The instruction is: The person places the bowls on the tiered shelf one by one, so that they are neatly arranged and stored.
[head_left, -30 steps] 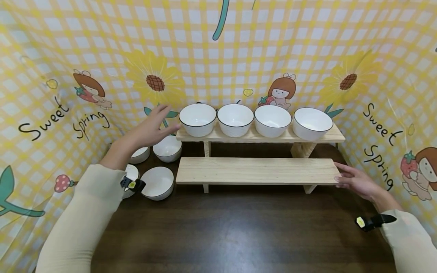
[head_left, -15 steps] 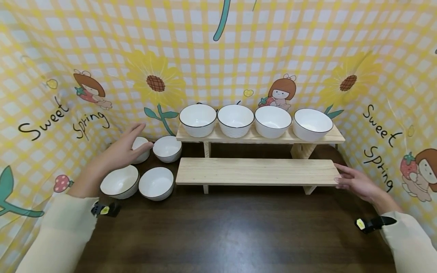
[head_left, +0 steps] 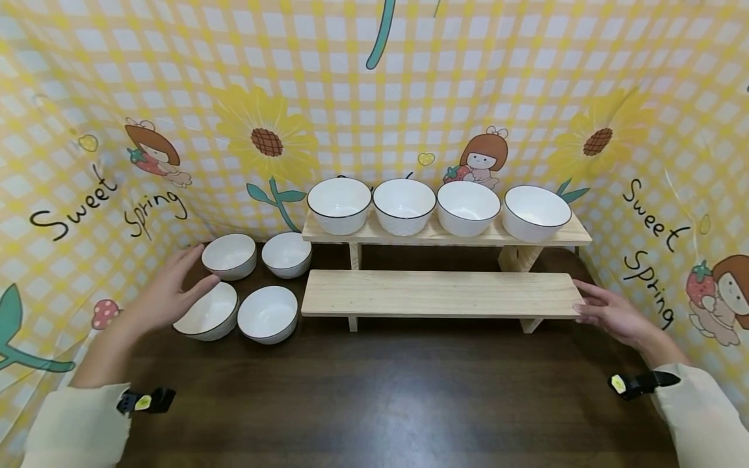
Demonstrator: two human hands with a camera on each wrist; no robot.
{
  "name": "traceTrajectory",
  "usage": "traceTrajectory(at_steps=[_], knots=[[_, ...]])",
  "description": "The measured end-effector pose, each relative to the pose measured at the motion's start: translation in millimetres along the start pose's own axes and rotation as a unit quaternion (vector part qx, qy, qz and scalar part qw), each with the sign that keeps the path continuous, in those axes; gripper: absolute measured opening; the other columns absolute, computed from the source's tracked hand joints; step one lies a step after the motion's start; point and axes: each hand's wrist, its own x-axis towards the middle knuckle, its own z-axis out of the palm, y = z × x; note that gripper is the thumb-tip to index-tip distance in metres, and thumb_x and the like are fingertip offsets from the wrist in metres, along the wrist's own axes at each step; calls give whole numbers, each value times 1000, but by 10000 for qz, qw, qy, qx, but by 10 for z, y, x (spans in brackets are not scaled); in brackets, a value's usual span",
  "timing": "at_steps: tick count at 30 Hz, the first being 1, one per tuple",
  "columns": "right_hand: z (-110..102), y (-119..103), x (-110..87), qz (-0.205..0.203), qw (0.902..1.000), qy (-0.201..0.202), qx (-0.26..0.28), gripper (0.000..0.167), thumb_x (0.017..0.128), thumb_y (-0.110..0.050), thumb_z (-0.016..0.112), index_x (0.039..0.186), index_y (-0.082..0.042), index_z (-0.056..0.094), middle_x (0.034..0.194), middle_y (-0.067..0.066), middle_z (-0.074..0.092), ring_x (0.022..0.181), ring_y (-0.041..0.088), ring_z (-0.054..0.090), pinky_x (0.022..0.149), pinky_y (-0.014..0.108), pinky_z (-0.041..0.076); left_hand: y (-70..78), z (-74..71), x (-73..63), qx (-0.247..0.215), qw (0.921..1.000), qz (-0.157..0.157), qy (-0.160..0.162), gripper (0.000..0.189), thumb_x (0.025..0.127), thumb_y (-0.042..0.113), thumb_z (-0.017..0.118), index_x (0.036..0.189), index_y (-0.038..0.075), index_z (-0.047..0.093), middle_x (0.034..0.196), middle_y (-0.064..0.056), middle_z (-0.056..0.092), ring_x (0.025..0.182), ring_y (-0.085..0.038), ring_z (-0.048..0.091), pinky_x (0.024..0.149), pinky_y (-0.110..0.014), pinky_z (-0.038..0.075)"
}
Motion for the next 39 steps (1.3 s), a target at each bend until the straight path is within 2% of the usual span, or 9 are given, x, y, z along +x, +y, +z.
traceTrajectory(at_steps=[9, 15, 21, 25, 30, 34, 39], knots=[[0, 2, 10, 40, 10000, 13, -5, 75, 104, -7, 57, 157, 12, 7, 121, 16, 61, 94, 4, 65, 83, 32, 57, -237, 94, -281, 77, 9995, -240, 193, 85, 97, 27, 69, 153, -16, 23, 145, -45, 28, 131, -63, 29, 103, -75, 24], [8, 26, 19, 65, 9999, 53, -104, 75, 104, -8, 57, 157, 11, 8, 129, 28, 56, 94, 4, 65, 84, 33, 57, -350, 186, -434, 144, 9983, -498, 249, 98, 92, 32, 75, 156, -13, 17, 151, -45, 20, 137, -62, 22, 106, -76, 20], [3, 33, 22, 93, 9999, 70, -124, 75, 104, -8, 57, 158, 11, 7, 127, 24, 58, 94, 4, 65, 83, 32, 57, -471, 296, -536, 57, 9974, -595, 393, 107, 88, 33, 79, 157, -13, 12, 153, -47, 14, 140, -63, 15, 108, -76, 16], [5, 9, 16, 112, 9998, 94, -145, 76, 104, -8, 58, 158, 11, 8, 127, 24, 58, 93, 4, 65, 84, 33, 57, -558, 393, -586, 64, 9971, -587, 487, 108, 86, 32, 81, 156, -15, 14, 151, -46, 18, 138, -62, 19, 109, -75, 17], [10, -5, 18, 104, 9999, 79, -96, 76, 104, -8, 58, 157, 11, 8, 125, 22, 59, 93, 5, 65, 84, 33, 57, -631, 515, -632, -138, 9958, -754, 496, 109, 85, 30, 82, 156, -14, 11, 153, -45, 16, 140, -62, 17, 110, -74, 16], [2, 11, 18, 115, 9999, 67, -84, 75, 104, -8, 57, 157, 11, 8, 122, 18, 61, 93, 5, 65, 84, 32, 57, -676, 590, -614, -309, 9939, -865, 612, 114, 83, 30, 84, 159, -10, 8, 157, -42, 13, 143, -60, 14, 112, -73, 14], [-7, 19, 23, 99, 9999, 57, -72, 75, 104, -7, 57, 157, 11, 8, 121, 16, 61, 93, 5, 65, 83, 32, 57, -744, 653, -570, -257, 9920, -976, 761, 117, 81, 31, 86, 158, -11, 9, 156, -43, 13, 142, -61, 14, 111, -74, 14]])
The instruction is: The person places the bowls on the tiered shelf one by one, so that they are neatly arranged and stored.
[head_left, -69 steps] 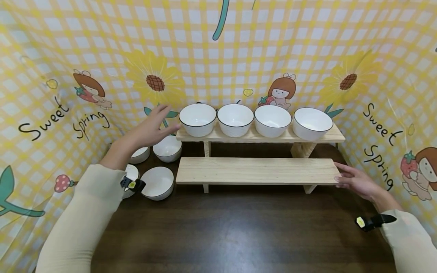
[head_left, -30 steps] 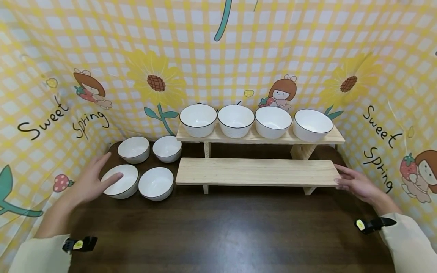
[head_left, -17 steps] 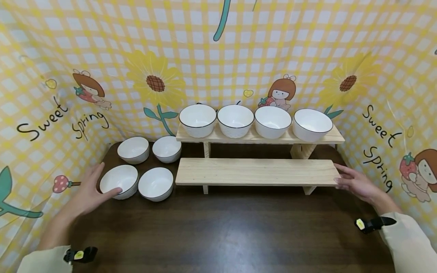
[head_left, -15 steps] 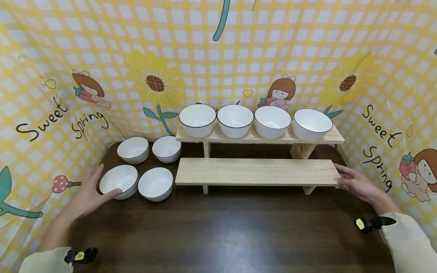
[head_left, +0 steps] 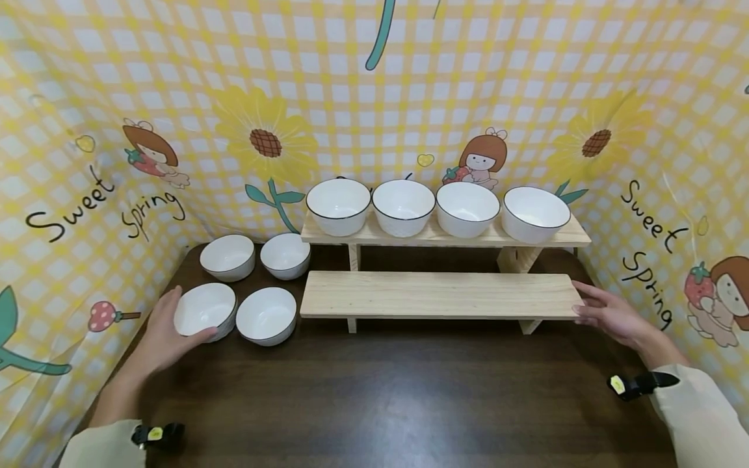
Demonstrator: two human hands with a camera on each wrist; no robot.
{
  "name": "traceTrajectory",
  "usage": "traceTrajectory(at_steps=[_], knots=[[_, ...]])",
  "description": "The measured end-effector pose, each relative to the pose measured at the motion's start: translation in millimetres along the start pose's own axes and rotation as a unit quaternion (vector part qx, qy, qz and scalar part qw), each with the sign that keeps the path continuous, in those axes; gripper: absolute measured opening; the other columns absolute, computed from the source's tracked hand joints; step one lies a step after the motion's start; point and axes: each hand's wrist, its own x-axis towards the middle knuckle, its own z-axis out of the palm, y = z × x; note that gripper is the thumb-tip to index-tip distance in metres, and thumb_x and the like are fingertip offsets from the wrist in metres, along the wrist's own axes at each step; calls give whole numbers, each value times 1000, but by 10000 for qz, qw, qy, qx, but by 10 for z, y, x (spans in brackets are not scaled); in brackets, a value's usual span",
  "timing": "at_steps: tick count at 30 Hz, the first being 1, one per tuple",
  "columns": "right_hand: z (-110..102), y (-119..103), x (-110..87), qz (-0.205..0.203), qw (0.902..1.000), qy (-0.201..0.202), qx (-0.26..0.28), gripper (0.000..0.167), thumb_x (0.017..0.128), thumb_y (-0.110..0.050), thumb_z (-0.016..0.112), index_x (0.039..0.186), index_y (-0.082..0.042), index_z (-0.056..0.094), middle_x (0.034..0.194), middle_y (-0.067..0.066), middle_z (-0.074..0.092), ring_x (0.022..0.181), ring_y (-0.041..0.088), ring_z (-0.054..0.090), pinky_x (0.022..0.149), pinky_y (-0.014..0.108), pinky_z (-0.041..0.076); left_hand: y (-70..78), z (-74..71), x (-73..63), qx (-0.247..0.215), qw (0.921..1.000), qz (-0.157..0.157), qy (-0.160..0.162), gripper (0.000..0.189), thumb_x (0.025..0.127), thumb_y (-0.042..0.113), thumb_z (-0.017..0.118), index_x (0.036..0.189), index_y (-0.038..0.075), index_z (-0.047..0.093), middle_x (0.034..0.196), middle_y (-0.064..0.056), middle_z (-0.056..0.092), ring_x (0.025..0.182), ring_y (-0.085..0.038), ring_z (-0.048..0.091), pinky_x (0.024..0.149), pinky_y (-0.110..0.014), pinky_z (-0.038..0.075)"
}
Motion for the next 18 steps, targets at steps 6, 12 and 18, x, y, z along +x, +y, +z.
traceTrajectory(at_steps=[6, 12, 18], knots=[[1, -11, 1, -36, 10000, -11, 48, 76, 104, -8, 58, 157, 11, 8, 120, 15, 61, 94, 5, 65, 83, 31, 57, -50, 59, 98, 210, 9997, -96, 87, 119, 79, 35, 87, 157, -12, 11, 155, -44, 16, 141, -61, 16, 109, -74, 18], [10, -12, -2, -34, 10000, -16, 15, 76, 104, -8, 58, 157, 11, 7, 123, 18, 60, 93, 5, 65, 84, 32, 57, -43, 107, 162, 491, 9983, -321, -31, 119, 82, 44, 84, 158, -10, 10, 154, -44, 19, 140, -62, 20, 104, -76, 23], [14, -22, -12, 1, 10000, 4, -14, 76, 104, -7, 57, 157, 11, 7, 126, 23, 59, 93, 5, 65, 83, 32, 57, -29, 124, 173, 618, 9970, -449, -145, 121, 82, 49, 83, 159, -8, 9, 155, -43, 18, 138, -63, 22, 98, -78, 26]])
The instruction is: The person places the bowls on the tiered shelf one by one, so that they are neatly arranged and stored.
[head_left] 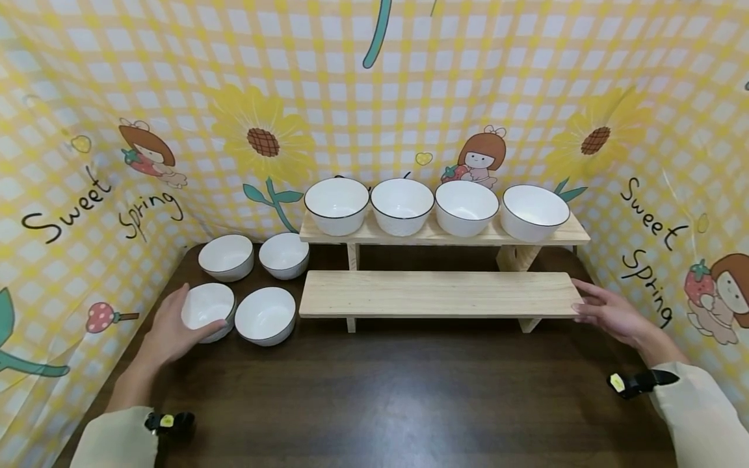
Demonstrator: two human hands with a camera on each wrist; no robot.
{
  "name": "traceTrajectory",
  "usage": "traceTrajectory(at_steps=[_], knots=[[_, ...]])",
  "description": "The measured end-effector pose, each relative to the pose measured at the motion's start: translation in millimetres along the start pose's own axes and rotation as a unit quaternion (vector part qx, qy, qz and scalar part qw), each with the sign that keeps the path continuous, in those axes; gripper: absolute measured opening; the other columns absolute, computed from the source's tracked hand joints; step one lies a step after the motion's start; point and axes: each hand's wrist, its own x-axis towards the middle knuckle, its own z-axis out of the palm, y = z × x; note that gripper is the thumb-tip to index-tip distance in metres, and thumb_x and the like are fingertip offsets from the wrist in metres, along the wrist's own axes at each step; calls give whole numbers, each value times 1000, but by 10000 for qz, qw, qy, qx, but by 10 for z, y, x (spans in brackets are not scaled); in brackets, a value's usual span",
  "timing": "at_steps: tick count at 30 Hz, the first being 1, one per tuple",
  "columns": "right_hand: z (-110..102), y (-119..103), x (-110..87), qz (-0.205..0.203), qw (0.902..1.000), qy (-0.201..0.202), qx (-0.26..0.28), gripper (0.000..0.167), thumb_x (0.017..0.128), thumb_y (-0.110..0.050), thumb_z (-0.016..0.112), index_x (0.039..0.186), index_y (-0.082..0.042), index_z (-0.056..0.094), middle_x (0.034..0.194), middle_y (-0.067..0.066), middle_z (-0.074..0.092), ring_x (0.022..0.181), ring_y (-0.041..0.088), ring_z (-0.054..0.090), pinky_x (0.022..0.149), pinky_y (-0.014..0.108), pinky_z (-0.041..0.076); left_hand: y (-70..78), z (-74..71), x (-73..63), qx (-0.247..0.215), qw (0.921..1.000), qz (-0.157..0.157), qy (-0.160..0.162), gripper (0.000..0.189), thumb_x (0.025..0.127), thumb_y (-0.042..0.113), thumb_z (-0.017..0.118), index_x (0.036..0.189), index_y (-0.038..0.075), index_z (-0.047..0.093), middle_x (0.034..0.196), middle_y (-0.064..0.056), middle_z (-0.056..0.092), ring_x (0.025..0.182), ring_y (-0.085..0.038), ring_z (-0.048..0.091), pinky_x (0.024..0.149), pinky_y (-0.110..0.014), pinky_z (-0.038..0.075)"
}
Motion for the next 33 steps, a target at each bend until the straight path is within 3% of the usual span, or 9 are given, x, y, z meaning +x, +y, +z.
traceTrajectory(at_steps=[12, 19, 33], knots=[[-14, 18, -3, 46, 10000, -5, -67, 76, 104, -8, 57, 158, 10, 7, 121, 17, 62, 92, 6, 66, 82, 32, 57, -11, -25, 29, 554, 9972, -75, -499, 137, 75, 57, 85, 158, -11, 0, 151, -47, 15, 134, -64, 23, 93, -79, 30], [-2, 3, 3, 0, 10000, 15, -99, 75, 105, -9, 57, 158, 10, 7, 129, 29, 56, 93, 6, 65, 83, 33, 57, 17, -32, 34, 625, 9971, -96, -420, 134, 75, 57, 85, 157, -14, 4, 146, -47, 20, 128, -62, 28, 90, -77, 35], [-22, 6, 11, -20, 10000, -44, -42, 76, 104, -8, 57, 158, 10, 7, 129, 27, 57, 95, 5, 65, 84, 33, 57, -3, -50, 26, 578, 9978, -88, -321, 132, 75, 54, 86, 156, -15, 7, 144, -47, 22, 123, -60, 33, 90, -75, 36]])
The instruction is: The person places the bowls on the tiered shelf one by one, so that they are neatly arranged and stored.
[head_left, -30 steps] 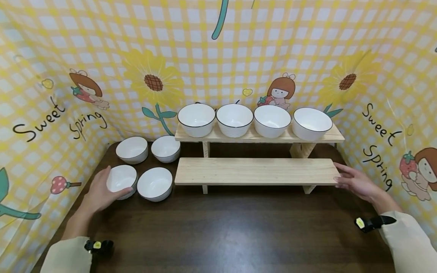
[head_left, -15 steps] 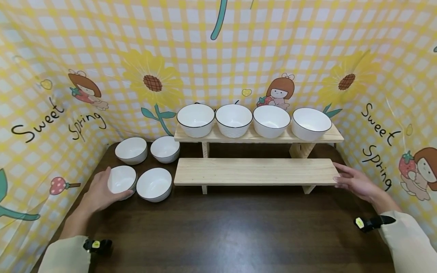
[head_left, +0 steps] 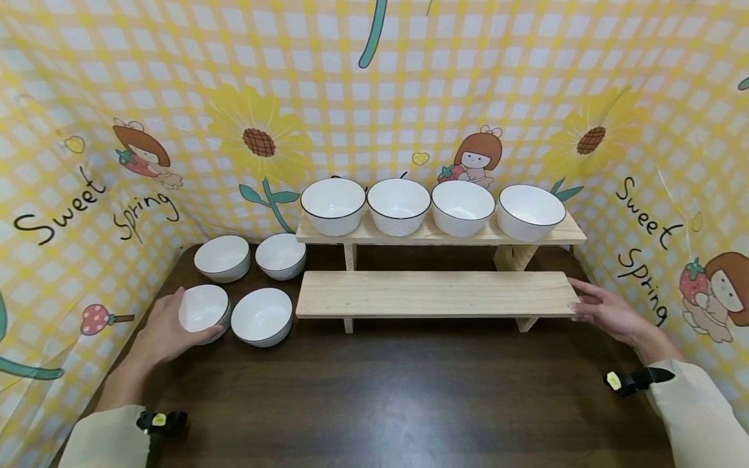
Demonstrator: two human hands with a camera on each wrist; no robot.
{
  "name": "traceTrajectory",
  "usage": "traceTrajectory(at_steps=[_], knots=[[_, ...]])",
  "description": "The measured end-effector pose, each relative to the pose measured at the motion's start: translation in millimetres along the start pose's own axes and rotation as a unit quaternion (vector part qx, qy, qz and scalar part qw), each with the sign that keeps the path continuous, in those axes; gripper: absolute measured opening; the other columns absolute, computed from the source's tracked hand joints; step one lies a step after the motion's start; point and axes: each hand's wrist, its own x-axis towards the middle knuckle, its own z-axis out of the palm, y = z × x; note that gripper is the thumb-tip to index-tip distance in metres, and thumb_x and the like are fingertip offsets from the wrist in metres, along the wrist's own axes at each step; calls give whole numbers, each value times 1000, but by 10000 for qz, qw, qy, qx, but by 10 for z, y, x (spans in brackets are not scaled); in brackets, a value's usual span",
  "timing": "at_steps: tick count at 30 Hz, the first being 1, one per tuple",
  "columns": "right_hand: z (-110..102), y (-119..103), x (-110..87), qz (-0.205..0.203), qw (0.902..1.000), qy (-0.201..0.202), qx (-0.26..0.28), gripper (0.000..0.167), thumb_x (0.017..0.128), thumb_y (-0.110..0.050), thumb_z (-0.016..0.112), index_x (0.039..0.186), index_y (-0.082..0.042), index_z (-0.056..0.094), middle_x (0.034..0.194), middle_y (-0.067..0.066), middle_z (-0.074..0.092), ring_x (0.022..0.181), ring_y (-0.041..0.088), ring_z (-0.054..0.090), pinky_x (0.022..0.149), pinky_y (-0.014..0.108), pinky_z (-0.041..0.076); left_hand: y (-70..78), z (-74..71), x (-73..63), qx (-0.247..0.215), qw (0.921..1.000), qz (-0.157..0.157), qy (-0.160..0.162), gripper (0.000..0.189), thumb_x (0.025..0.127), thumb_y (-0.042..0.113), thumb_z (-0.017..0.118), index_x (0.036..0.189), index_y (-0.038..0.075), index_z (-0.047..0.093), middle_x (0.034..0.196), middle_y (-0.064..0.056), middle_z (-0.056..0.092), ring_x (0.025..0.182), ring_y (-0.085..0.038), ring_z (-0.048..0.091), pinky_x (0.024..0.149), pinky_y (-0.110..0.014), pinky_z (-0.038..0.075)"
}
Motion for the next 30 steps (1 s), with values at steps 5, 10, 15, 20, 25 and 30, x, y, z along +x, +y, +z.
traceTrajectory(at_steps=[5, 10, 15, 20, 25, 30], knots=[[8, -16, 1, 29, 10000, 9, 16, 77, 104, -9, 58, 158, 10, 6, 129, 28, 56, 94, 5, 65, 82, 31, 57, -20, -61, -9, -45, 9999, 122, 76, 130, 75, 52, 87, 155, -16, 9, 142, -48, 25, 122, -61, 33, 90, -73, 36], [13, -33, -11, 40, 10000, 20, 35, 77, 104, -8, 58, 158, 11, 6, 127, 25, 58, 94, 5, 65, 82, 31, 57, 12, -158, -22, 3, 9996, 269, 103, 130, 74, 52, 88, 154, -17, 13, 140, -48, 29, 121, -61, 34, 90, -72, 36], [21, -32, -19, 71, 9999, 29, 66, 77, 104, -8, 59, 158, 11, 7, 121, 18, 61, 92, 7, 66, 83, 33, 57, 67, -241, -40, -50, 9993, 356, 93, 128, 74, 49, 88, 153, -18, 14, 139, -49, 29, 121, -62, 33, 90, -73, 35], [25, -23, -18, 106, 9999, 43, 33, 77, 104, -8, 58, 158, 11, 7, 123, 20, 61, 92, 7, 66, 83, 33, 57, 165, -341, -67, -78, 9985, 509, 182, 126, 72, 47, 90, 152, -19, 18, 139, -48, 31, 119, -61, 37, 89, -73, 37], [21, -17, -2, 73, 10000, 26, -33, 76, 104, -9, 57, 158, 10, 7, 128, 28, 57, 93, 6, 65, 82, 31, 57, 285, -468, -99, -13, 9972, 710, 215, 124, 70, 47, 92, 152, -15, 24, 139, -46, 33, 117, -57, 40, 85, -74, 39], [8, -3, 6, 50, 10000, -5, -82, 75, 105, -8, 56, 158, 10, 6, 129, 28, 56, 93, 6, 65, 83, 32, 57, 418, -543, -123, 63, 9957, 889, 249, 123, 68, 47, 93, 151, -16, 27, 138, -44, 35, 115, -54, 40, 84, -71, 41]])
